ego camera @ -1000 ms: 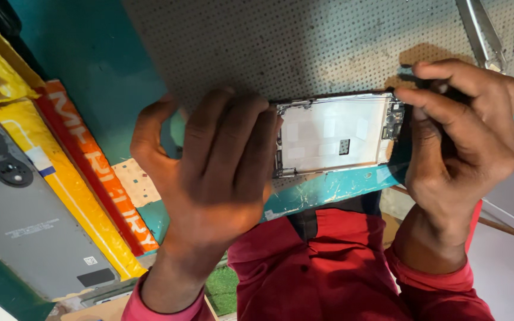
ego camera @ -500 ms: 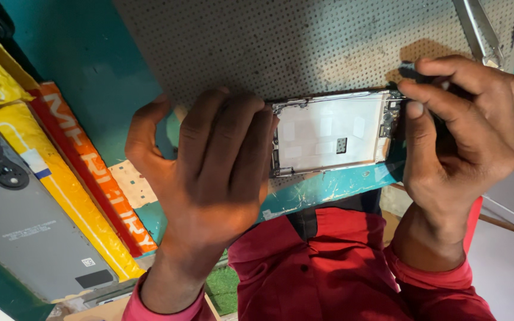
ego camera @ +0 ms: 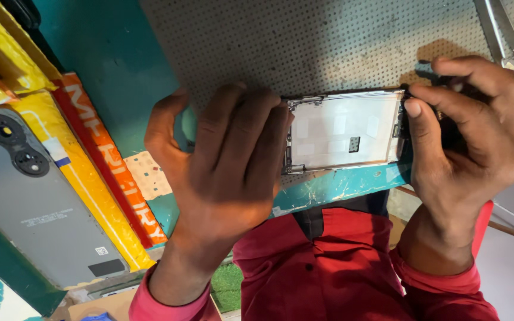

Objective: The person is repairing a smartphone. They use a metal tool to carefully pry and adjust internal components, including the battery and ribbon cables, on a workbench.

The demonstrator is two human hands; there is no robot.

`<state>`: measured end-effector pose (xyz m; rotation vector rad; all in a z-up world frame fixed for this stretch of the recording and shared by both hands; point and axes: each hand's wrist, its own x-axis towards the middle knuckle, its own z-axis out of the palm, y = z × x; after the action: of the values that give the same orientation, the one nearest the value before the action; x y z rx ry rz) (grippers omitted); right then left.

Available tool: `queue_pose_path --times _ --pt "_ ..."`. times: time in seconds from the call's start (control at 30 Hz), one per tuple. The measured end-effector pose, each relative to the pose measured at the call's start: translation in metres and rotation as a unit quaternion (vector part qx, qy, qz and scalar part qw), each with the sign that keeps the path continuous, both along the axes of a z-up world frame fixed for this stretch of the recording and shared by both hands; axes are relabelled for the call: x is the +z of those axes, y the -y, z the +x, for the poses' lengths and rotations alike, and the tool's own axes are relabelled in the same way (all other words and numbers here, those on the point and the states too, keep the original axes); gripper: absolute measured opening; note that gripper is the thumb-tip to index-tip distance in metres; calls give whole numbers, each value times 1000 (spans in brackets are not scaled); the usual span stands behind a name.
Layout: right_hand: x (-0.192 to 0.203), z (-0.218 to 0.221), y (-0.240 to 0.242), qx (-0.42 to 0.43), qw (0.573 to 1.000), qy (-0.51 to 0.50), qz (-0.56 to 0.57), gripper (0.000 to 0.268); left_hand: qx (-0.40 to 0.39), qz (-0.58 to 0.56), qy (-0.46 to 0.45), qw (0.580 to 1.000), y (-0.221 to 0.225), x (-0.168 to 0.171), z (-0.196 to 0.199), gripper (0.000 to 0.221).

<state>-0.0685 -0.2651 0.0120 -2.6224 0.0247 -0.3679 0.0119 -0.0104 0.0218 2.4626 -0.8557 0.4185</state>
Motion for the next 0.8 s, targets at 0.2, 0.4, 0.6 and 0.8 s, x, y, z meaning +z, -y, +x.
queue_pose_path --times 0.2,0.4,0.6,0.8 --pt "-2 1 2 4 1000 7 24 21 -1 -8 4 1000 1 0 0 14" --pt "-5 -1 0 -9 999 11 45 17 -4 -22 3 1000 2 2 1 15" --pt "-14 -10 -1 -42 992 -12 118 17 1 -29 4 1000 -1 0 -1 13" --pt "-22 -14 0 -3 993 -8 117 17 10 -21 -1 1000 -5 -4 -5 8"
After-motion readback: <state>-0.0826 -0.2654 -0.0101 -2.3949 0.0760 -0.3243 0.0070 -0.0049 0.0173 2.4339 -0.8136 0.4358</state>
